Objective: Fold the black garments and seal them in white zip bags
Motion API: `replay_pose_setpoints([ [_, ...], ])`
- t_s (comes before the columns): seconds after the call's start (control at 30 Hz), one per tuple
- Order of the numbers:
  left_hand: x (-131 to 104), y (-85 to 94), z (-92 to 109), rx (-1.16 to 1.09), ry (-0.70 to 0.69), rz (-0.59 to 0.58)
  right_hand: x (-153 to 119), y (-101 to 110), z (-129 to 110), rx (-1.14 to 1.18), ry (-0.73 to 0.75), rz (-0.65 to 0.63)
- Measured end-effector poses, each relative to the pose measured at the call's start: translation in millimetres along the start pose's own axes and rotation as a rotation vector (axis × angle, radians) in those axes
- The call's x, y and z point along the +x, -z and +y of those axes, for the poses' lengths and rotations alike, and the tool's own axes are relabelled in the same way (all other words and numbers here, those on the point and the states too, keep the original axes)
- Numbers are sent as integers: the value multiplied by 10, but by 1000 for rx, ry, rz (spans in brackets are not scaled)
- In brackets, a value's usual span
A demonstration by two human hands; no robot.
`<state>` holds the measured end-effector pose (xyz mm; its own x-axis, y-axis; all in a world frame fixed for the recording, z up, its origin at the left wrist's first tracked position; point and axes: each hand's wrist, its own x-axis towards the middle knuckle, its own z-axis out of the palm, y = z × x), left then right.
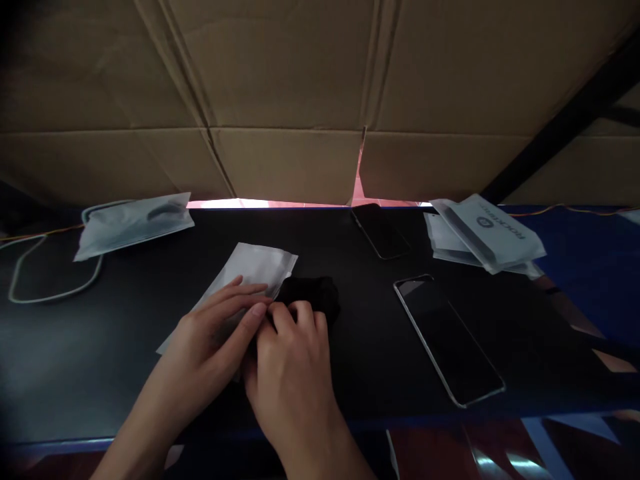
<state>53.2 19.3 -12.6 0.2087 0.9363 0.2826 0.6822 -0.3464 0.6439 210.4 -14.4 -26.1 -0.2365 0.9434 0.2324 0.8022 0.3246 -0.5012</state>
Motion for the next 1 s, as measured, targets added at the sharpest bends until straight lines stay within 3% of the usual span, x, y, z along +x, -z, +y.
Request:
replay_pose_setpoints([
  [0.1, 2, 132, -164, 171, -76, -183, -56, 131, 103, 49, 86, -166],
  [0.2, -36, 185, -379, 301, 0, -326, -110, 246, 194, 97, 131, -288],
  [0.33, -98, 76, -505, 341, 2, -352, -124, 288, 214, 193, 138, -405],
  [0.53, -111, 37, -430, 268, -58, -374, -78, 349, 231, 325, 160, -511],
  [0.7, -108, 92, -389, 182, -98, -379, -81, 292, 223, 270, 278, -458],
  [0.83, -119, 106, -394, 159, -147, -370, -107, 49, 169, 70, 370, -273],
  [0.9, -124, 101, -397, 156, -153, -361, -93, -89, 119, -16, 343, -162],
  [1.0, -134, 75, -386, 147, -157, -353, -42, -199, 42, -36, 248, -93],
])
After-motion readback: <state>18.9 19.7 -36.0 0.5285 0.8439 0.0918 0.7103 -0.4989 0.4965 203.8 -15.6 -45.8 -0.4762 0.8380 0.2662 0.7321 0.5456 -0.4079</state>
